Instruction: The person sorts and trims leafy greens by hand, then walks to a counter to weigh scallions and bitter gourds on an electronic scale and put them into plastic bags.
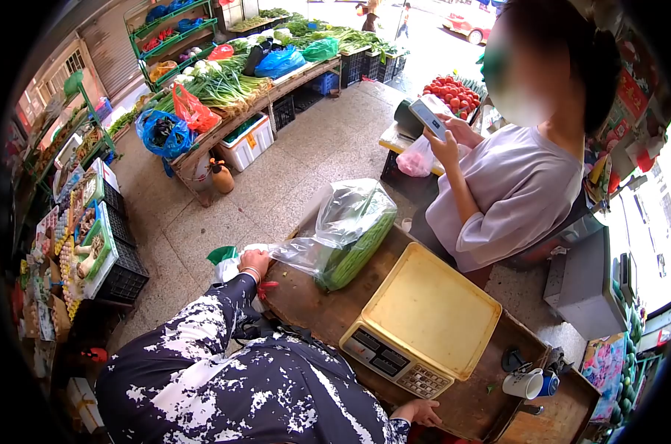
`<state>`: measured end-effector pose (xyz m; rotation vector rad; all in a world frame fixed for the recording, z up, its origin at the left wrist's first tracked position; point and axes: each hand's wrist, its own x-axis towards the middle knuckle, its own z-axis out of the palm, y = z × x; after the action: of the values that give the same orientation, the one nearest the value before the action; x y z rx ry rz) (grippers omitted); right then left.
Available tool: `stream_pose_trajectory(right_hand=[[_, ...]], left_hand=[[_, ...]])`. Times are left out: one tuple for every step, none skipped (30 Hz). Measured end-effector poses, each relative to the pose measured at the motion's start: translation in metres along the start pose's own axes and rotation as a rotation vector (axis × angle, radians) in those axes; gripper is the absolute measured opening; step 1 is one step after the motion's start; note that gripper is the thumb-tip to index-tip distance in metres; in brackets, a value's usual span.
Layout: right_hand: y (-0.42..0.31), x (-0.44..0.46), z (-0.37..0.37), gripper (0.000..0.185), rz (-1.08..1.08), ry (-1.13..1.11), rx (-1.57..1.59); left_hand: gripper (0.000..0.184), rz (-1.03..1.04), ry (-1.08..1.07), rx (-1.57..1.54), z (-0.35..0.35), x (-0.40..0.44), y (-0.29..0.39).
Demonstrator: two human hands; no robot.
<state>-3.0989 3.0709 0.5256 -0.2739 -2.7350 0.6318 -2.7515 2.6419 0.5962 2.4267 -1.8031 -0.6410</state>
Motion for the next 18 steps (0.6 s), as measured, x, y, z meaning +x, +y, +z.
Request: stream_pose_trajectory(right_hand=[[-0.002, 0.0, -0.001, 0.058, -0.002, 0.0, 0.0], [-0.003, -0.001, -0.003, 0.058, -0.004, 0.0, 0.0], [-0.005, -0.001, -0.005, 0.058, -0.006, -0.001, 0.0], [-0.007, -0.002, -0.007, 0.058, -0.008, -0.001, 0.001], [-0.006, -0.001, -0.008, 0.058, -0.01, -0.001, 0.001], [-0.006, -0.001, -0.008, 0.058, -0.012, -0.001, 0.001], [-0.005, -0.001, -0.008, 0.058, -0.014, -0.002, 0.001], [-0.001, 0.0, -0.004, 0.058, -0.017, -0.002, 0.001], [0.005, 0.0, 0.003, 0.057, -0.019, -0.002, 0.001], [0.011, 0.001, 0.009, 0.057, -0.022, -0.002, 0.001], [0.014, 0.001, 0.011, 0.057, -0.024, -0.002, 0.002], [0.016, 0.002, 0.014, 0.057, -0.027, -0.002, 0.002], [0.018, 0.002, 0.016, 0.057, -0.028, -0.002, 0.002], [0.018, 0.002, 0.017, 0.057, -0.03, -0.003, 0.002], [0.018, 0.003, 0.018, 0.057, -0.032, -0.003, 0.003], [0.019, 0.003, 0.018, 0.057, -0.034, -0.003, 0.003], [0.014, 0.002, 0.014, 0.057, -0.036, -0.003, 0.003], [0.006, 0.001, 0.007, 0.057, -0.038, -0.004, 0.003]], left_hand=[[0.042, -0.006, -0.008, -0.002, 0.0, 0.0, 0.0], [0.042, -0.006, -0.008, -0.002, 0.0, 0.0, 0.0], [0.042, -0.001, -0.003, 0.004, 0.001, 0.001, -0.001], [0.042, 0.004, 0.002, 0.009, 0.002, 0.001, -0.001], [0.042, 0.004, 0.002, 0.009, 0.001, 0.001, -0.001], [0.042, 0.004, -0.001, 0.008, 0.0, 0.0, 0.0], [0.042, 0.005, -0.004, 0.007, -0.001, 0.0, 0.0], [0.042, 0.004, -0.004, 0.006, -0.001, 0.0, 0.0], [0.042, 0.007, -0.005, 0.006, -0.001, 0.0, 0.0], [0.042, 0.009, -0.006, 0.006, -0.001, 0.0, 0.0], [0.042, 0.009, -0.006, 0.006, -0.001, 0.0, 0.0], [0.042, 0.005, -0.011, 0.0, -0.001, 0.0, 0.0], [0.042, 0.001, -0.015, -0.005, -0.001, 0.0, 0.001], [0.042, 0.001, -0.015, -0.005, -0.002, -0.001, 0.001], [0.042, 0.001, -0.014, -0.007, -0.002, -0.001, 0.001], [0.042, 0.001, -0.013, -0.01, -0.002, -0.001, 0.001], [0.042, 0.001, -0.013, -0.01, -0.001, -0.001, 0.0], [0.042, 0.005, -0.009, -0.009, -0.001, 0.0, 0.0]])
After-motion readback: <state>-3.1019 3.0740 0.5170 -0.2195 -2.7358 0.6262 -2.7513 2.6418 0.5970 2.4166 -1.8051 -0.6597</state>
